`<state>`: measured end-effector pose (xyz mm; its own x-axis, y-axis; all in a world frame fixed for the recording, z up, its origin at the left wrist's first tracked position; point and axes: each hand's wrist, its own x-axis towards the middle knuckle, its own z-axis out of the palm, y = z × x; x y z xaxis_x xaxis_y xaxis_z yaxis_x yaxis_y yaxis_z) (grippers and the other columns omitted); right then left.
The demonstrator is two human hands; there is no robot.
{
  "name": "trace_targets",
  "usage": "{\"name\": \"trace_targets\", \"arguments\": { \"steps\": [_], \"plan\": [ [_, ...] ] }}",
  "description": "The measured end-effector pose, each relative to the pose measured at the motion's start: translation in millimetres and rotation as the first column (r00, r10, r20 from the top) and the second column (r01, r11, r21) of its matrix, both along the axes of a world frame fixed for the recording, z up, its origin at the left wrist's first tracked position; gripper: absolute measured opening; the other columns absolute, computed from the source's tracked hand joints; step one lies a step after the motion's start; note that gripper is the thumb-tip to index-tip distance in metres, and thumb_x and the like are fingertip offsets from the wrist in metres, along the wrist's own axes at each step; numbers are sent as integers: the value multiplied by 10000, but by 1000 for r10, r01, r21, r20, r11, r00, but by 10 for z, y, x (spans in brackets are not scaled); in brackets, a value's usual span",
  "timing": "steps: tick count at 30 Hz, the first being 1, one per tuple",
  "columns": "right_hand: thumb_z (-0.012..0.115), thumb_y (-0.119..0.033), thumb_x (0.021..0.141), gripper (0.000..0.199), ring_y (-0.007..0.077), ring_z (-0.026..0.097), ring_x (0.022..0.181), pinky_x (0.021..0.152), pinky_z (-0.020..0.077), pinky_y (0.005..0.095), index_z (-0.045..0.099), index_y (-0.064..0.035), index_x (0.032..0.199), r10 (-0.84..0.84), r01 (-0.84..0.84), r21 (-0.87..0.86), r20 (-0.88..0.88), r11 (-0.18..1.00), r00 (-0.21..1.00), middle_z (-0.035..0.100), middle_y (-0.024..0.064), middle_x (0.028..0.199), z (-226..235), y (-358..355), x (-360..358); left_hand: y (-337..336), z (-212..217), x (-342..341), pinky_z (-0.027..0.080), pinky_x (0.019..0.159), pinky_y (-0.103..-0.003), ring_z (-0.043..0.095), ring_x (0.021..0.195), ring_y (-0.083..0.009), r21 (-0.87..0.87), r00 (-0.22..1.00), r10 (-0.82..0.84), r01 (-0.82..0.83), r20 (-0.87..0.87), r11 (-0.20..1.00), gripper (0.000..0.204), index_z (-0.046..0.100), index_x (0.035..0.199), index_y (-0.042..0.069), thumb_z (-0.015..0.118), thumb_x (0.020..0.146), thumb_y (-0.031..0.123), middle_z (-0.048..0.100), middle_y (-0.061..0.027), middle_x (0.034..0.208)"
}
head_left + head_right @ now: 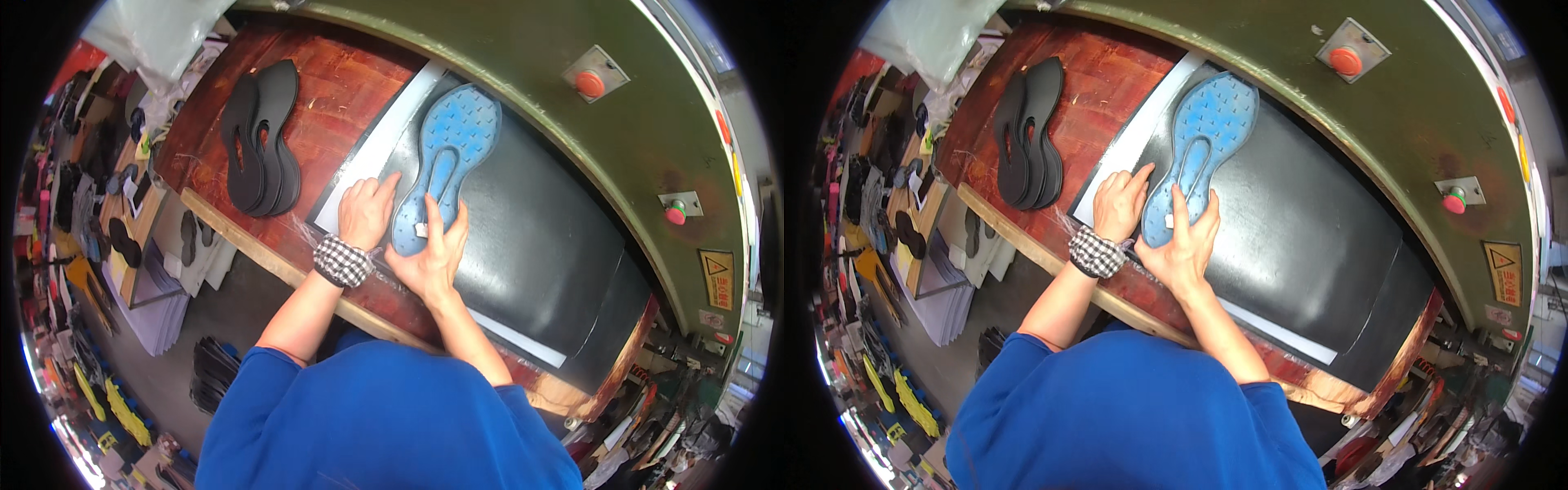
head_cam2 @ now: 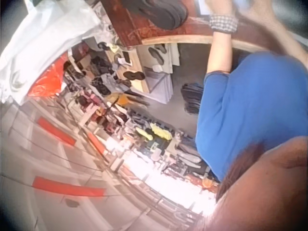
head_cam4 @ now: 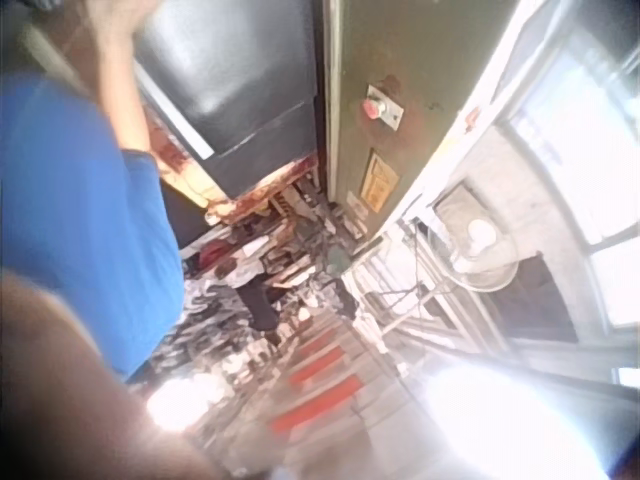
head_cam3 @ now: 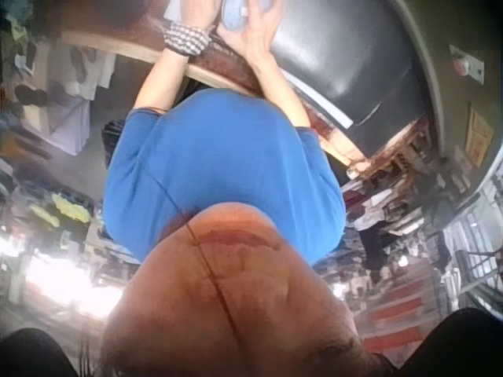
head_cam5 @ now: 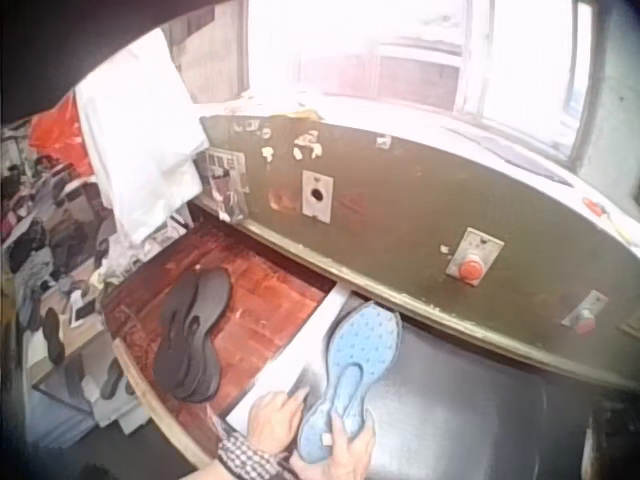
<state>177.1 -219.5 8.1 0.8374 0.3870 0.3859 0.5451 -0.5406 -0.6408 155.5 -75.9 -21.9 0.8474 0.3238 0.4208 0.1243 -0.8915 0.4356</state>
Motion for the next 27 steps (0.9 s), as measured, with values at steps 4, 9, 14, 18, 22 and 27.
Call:
{"name": "trace_targets", "arguments": {
  "steps": [4, 9, 14, 18, 22, 27],
  "plan": [
    [861, -176, 511, 976, 457, 422, 1281, 1045, 398, 512, 459, -71, 1393, 82, -45, 186, -197, 982, 977, 352, 301, 1404, 80, -290, -258, -46, -55, -337, 448, 659, -398, 546, 740, -255, 42, 999, 6, -5, -37, 999, 378, 653, 1186, 133, 660, 809, 97, 500, -57, 752],
    [850, -230, 595, 1182, 311, 489, 1263, 1076, 387, 411, 161, -59, 1541, 385, 205, 744, -536, 636, 751, 439, 206, 1390, 398, -836, -252, -99, 69, -513, 451, 677, -396, 537, 736, -257, 44, 999, 3, -1, -41, 999, 366, 653, 1194, 117, 669, 830, 94, 492, -69, 756],
    [819, -236, 627, 1132, 294, 536, 1215, 1036, 434, 397, 170, -56, 1537, 388, 319, 844, -493, 431, 779, 488, 206, 1354, 512, -1220, -281, -118, 105, -573, 480, 691, -390, 546, 751, -266, 22, 993, -28, 31, -114, 999, 391, 634, 1223, 112, 660, 834, 95, 508, -78, 777],
    [864, -218, 549, 1094, 358, 433, 1302, 1074, 390, 441, 318, -33, 1478, -62, 127, 236, -263, 963, 963, 417, 234, 1392, 353, -1302, -360, -126, 69, -551, 473, 689, -390, 549, 756, -268, 5, 997, -47, 47, -59, 999, 383, 643, 1211, 101, 645, 830, 66, 510, -86, 779],
    [841, -160, 486, 1007, 439, 458, 1253, 1017, 428, 487, 437, -84, 1405, -97, 94, -98, -29, 991, 995, 376, 272, 1402, 111, -1167, -330, -117, 21, -472, 470, 693, -393, 546, 756, -276, -21, 999, -48, 48, 15, 999, 349, 660, 1170, 90, 631, 826, 40, 511, -91, 778],
    [845, -164, 489, 1019, 446, 456, 1254, 1015, 425, 489, 420, -83, 1411, -54, 58, -116, 38, 992, 998, 375, 293, 1397, 98, -1096, -168, -48, -33, -308, 471, 687, -410, 552, 764, -288, -10, 998, -54, 54, 32, 998, 336, 660, 1154, 81, 627, 820, 64, 533, -93, 795]
  ]
}}
